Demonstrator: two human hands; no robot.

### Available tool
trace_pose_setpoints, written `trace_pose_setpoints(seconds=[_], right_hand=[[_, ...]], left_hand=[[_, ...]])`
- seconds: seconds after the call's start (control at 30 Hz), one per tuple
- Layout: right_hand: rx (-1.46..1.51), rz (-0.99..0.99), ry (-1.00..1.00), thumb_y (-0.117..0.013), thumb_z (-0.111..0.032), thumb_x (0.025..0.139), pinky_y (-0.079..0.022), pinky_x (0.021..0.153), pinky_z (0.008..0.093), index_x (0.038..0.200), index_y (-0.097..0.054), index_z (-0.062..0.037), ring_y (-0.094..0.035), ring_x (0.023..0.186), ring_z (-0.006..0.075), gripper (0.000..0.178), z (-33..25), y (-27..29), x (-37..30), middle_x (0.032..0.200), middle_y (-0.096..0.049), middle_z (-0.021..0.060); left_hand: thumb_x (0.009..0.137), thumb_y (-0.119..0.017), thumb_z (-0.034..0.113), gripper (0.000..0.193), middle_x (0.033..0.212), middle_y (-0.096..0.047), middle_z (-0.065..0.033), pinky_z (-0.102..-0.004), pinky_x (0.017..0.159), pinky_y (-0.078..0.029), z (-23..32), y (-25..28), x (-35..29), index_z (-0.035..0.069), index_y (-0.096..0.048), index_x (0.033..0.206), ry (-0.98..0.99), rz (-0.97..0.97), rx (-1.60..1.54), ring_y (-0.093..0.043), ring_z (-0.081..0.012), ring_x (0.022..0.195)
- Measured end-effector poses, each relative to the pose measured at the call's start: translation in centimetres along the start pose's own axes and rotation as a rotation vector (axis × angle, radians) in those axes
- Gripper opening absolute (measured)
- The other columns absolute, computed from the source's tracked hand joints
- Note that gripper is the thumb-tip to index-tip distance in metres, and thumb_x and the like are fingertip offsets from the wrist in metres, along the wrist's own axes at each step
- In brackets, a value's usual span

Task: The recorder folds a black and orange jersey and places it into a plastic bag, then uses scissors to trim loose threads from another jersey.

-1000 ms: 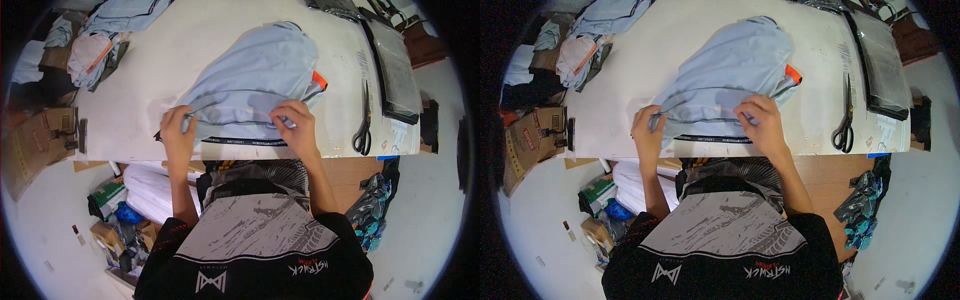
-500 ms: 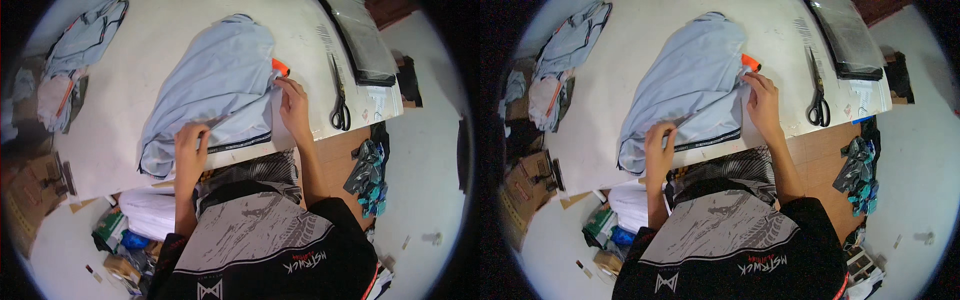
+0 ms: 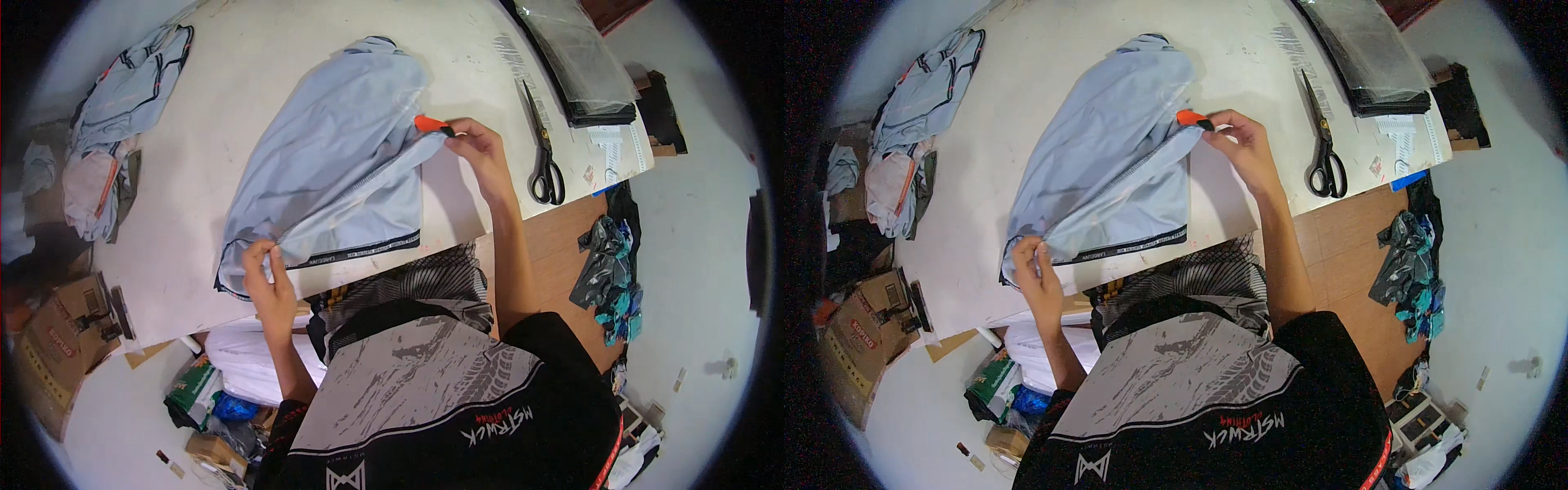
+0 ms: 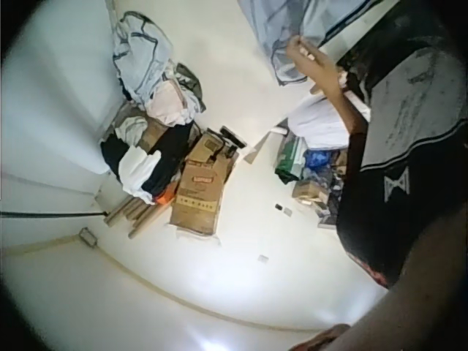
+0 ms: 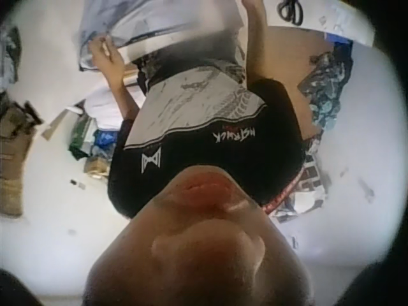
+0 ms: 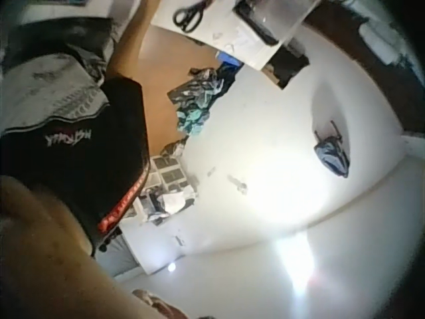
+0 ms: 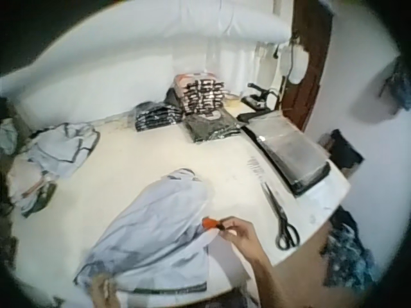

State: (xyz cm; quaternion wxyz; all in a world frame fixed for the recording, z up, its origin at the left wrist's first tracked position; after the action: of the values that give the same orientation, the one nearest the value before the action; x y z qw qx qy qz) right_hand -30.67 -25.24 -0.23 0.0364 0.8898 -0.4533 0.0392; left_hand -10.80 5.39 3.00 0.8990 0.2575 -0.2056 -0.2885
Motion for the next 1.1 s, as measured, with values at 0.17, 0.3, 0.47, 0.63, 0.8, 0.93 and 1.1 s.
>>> trace_pose_setpoints(seconds=[0.17,0.3,0.47,0.63,0.8,0.93,1.1], right_hand=[[0.363,-0.051,0.060,-0.068,-0.004,0.084,-0.043,0.074,0.0216,0.099,-0.061,-0.0049,-0.056,0.078,0.0070,0.016,-1.6,0.1,-0.2,0.083,-0.062,-0.0014],[0.535,0.030,0.235,-0.066,-0.007,0.089,-0.046,0.074,0.0222,0.111,-0.056,-0.0051,-0.059,0.079,0.0080,0.024,-7.0,2.1,1.6,0.086,-0.063,0.0000],[0.460,0.108,0.359,-0.066,-0.011,0.090,-0.048,0.078,0.0231,0.122,-0.060,-0.0058,-0.061,0.087,0.0092,0.033,-15.6,3.2,8.1,0.099,-0.067,0.0042],[0.020,-0.065,0.530,-0.067,-0.011,0.090,-0.047,0.081,0.0232,0.114,-0.067,-0.0050,-0.060,0.091,0.0109,0.024,-20.9,0.2,19.4,0.098,-0.068,0.0065],[0.067,-0.156,0.519,-0.067,-0.015,0.090,-0.048,0.079,0.0234,0.112,-0.068,-0.0048,-0.062,0.086,0.0095,0.024,-25.6,-2.0,22.8,0.099,-0.067,0.0036],[0.060,-0.083,0.560,-0.068,-0.017,0.090,-0.048,0.080,0.0227,0.111,-0.069,-0.0034,-0.061,0.090,0.0088,0.025,-27.9,-0.7,19.3,0.099,-0.068,0.0037],[-0.364,-0.311,0.192,-0.067,-0.015,0.089,-0.051,0.074,0.0265,0.093,-0.071,-0.0003,-0.063,0.083,0.0121,0.015,-19.3,-3.0,7.0,0.091,-0.070,0.0085]], left_hand=[[0.099,-0.054,0.009,0.008,0.076,-0.048,0.0036,-0.0181,0.058,-0.030,1.0,2.1,1.6,0.002,-0.055,0.104,0.045,0.128,-0.121,-0.038,-0.0017,0.065],[0.089,-0.070,0.011,0.013,0.063,-0.049,0.0060,-0.0202,0.051,-0.031,4.0,4.5,4.7,0.000,-0.062,0.090,-0.064,0.131,0.009,-0.040,-0.0033,0.057],[0.085,-0.074,0.013,0.018,0.063,-0.052,0.0028,-0.0198,0.052,-0.032,7.6,7.9,13.0,-0.002,-0.064,0.085,-0.270,-0.144,0.101,-0.041,-0.0031,0.059],[0.087,-0.072,0.019,0.023,0.064,-0.054,-0.0065,-0.0224,0.055,-0.038,8.6,11.1,23.4,-0.003,-0.064,0.090,-0.305,0.035,0.340,-0.043,-0.0066,0.060],[0.089,-0.069,0.019,0.024,0.071,-0.062,-0.0165,-0.0305,0.063,-0.045,10.6,15.0,28.9,-0.004,-0.066,0.096,-0.463,0.405,0.412,-0.048,-0.0141,0.062],[0.090,-0.068,0.018,0.024,0.080,-0.067,-0.0177,-0.0308,0.068,-0.048,12.5,16.7,28.4,-0.003,-0.066,0.101,-0.551,0.469,0.315,-0.057,-0.0160,0.066],[0.091,-0.064,0.011,0.023,0.098,-0.071,-0.0161,-0.0313,0.079,-0.050,3.1,18.4,18.5,-0.007,-0.065,0.106,-0.394,0.438,0.424,-0.067,-0.0196,0.086]])
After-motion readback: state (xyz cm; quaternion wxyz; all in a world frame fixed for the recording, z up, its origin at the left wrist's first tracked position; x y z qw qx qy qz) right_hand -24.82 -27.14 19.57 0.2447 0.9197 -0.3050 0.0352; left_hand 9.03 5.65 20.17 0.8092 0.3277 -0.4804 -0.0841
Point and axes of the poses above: each hand's wrist, its own x-axis towards the middle knuckle, its own y-axis out of the back of the hand, z = x × y, the point moved 2 cm from there along x, towards the middle knuckle
